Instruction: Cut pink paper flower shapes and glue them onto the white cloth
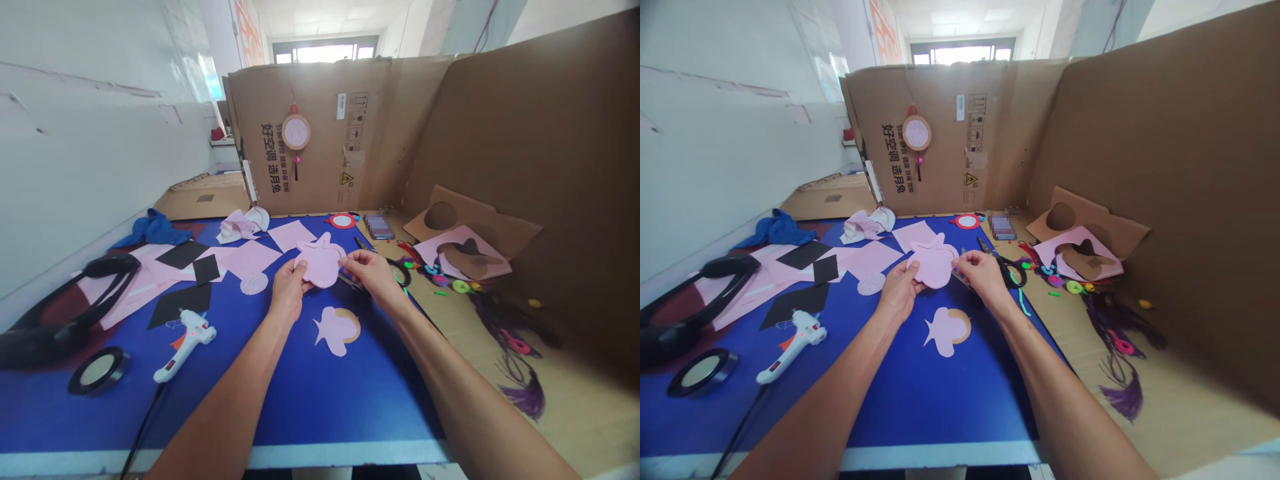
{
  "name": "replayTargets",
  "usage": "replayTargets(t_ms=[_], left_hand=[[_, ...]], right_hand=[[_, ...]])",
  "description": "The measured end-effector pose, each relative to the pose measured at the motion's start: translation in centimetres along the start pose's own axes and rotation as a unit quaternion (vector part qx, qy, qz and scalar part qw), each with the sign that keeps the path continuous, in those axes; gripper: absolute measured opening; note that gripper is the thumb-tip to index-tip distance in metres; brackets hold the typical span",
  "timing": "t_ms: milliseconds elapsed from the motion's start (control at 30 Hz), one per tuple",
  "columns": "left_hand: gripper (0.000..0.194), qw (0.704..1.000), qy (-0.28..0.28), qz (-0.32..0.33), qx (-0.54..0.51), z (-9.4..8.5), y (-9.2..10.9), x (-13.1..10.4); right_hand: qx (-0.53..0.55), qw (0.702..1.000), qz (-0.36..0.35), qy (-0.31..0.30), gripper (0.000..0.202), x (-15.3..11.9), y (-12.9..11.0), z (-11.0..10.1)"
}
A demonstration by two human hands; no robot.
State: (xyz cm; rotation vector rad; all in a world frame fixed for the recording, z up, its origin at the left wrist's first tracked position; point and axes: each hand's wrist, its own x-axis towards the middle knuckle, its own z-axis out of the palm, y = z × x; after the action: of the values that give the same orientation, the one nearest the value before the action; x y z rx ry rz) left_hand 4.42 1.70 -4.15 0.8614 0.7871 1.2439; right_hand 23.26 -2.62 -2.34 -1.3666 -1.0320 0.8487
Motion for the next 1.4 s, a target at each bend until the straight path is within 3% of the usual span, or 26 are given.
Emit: replayTargets(t_ms=[733,967,1400], left_hand=[[0.031,1.0,-0.021,-0.016,0.006,0.1,0.1,-0.3],[0.029,1.0,0.008,-0.028,0.005,0.1,0.1,-0.2],[0.027,0.999,-0.003,-0.026,0.021,0.0,-0.1,-0.1]], right_hand=[[0.071,0.997,0.025,-0.016,0.046,0.6,1.4,-0.1],[0.089,0.996,0.026,-0.014,0.045,0.7,1.6,-0.1],[0.111,0.993,0.033,-0.011,0.05,0.7,1.7,-0.1]])
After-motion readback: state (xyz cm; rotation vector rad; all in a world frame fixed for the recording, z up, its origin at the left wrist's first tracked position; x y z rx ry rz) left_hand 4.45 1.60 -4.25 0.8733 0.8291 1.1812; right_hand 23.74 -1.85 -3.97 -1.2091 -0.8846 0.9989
